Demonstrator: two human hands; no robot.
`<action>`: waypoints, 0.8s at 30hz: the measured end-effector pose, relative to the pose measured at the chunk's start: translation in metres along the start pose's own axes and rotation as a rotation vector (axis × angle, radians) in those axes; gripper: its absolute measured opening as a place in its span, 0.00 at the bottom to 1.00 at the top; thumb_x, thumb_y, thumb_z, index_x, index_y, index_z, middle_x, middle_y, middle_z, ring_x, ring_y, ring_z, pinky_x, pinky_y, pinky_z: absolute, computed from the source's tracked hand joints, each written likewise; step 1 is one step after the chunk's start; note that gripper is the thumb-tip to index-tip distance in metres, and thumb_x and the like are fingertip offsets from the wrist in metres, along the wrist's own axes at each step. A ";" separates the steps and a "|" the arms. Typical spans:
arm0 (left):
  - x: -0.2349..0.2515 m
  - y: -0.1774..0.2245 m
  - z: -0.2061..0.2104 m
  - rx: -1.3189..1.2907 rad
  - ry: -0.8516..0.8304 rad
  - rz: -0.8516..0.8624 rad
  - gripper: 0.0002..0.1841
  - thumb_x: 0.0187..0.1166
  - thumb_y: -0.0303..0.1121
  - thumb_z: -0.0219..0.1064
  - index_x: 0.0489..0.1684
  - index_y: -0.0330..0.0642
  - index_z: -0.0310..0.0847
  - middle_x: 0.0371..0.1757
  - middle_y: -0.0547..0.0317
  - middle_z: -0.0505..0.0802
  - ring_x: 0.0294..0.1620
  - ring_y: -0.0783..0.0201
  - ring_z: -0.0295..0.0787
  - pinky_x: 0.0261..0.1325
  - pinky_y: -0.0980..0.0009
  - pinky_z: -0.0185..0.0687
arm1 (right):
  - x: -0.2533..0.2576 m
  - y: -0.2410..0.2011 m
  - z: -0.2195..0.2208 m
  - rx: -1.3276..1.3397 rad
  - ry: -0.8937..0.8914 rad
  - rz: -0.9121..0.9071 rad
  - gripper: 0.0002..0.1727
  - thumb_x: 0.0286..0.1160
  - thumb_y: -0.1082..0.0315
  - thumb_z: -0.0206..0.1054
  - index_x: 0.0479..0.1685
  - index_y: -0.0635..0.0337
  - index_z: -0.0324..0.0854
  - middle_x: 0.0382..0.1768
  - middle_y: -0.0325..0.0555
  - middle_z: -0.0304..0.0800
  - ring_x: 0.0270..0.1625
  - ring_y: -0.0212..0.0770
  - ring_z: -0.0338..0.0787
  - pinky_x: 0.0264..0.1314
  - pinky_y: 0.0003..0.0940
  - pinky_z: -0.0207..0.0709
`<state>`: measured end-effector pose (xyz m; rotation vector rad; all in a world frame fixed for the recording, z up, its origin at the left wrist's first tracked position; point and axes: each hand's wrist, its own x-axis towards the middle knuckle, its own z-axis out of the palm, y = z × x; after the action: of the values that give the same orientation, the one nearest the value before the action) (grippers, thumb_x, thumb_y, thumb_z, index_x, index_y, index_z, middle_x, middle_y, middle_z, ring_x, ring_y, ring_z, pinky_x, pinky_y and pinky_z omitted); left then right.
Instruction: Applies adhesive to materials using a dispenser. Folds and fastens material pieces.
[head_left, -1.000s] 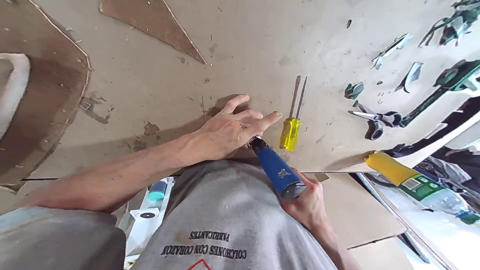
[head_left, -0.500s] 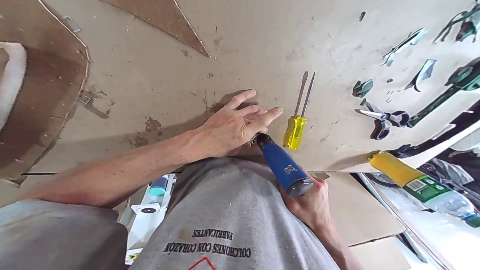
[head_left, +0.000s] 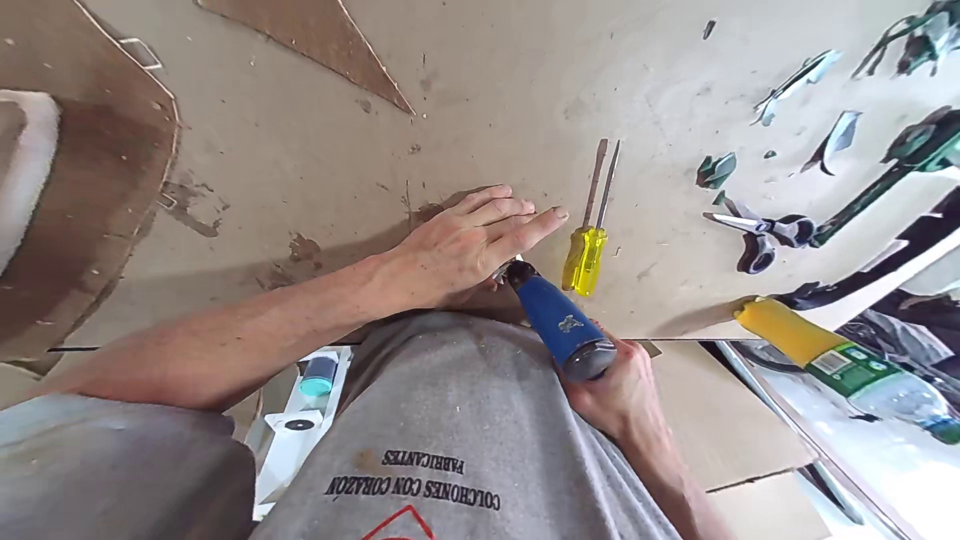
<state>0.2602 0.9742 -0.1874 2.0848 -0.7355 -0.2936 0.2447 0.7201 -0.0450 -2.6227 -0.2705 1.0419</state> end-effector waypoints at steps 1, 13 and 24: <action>0.000 0.001 0.001 -0.001 -0.008 0.000 0.47 0.71 0.42 0.76 0.93 0.42 0.56 0.86 0.51 0.76 0.90 0.52 0.65 0.95 0.55 0.48 | -0.001 0.002 0.000 0.011 -0.003 0.005 0.24 0.58 0.48 0.69 0.49 0.53 0.92 0.28 0.41 0.94 0.30 0.37 0.92 0.30 0.43 0.82; -0.006 0.027 0.003 0.073 0.040 -0.170 0.51 0.66 0.44 0.80 0.92 0.41 0.55 0.84 0.53 0.79 0.88 0.53 0.69 0.94 0.52 0.54 | -0.059 0.088 -0.005 0.232 0.414 0.146 0.31 0.69 0.46 0.69 0.61 0.64 0.79 0.35 0.38 0.91 0.35 0.28 0.89 0.37 0.35 0.86; 0.010 0.112 0.020 -1.316 0.691 -0.637 0.25 0.86 0.25 0.56 0.82 0.33 0.59 0.52 0.47 0.90 0.46 0.60 0.92 0.58 0.62 0.89 | -0.017 0.106 0.003 0.095 0.573 0.002 0.26 0.78 0.58 0.64 0.75 0.59 0.81 0.61 0.58 0.90 0.60 0.57 0.90 0.59 0.59 0.82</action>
<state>0.2148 0.9052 -0.1077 0.9285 0.5052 -0.2563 0.2371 0.6165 -0.0730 -2.6932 -0.0809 0.2611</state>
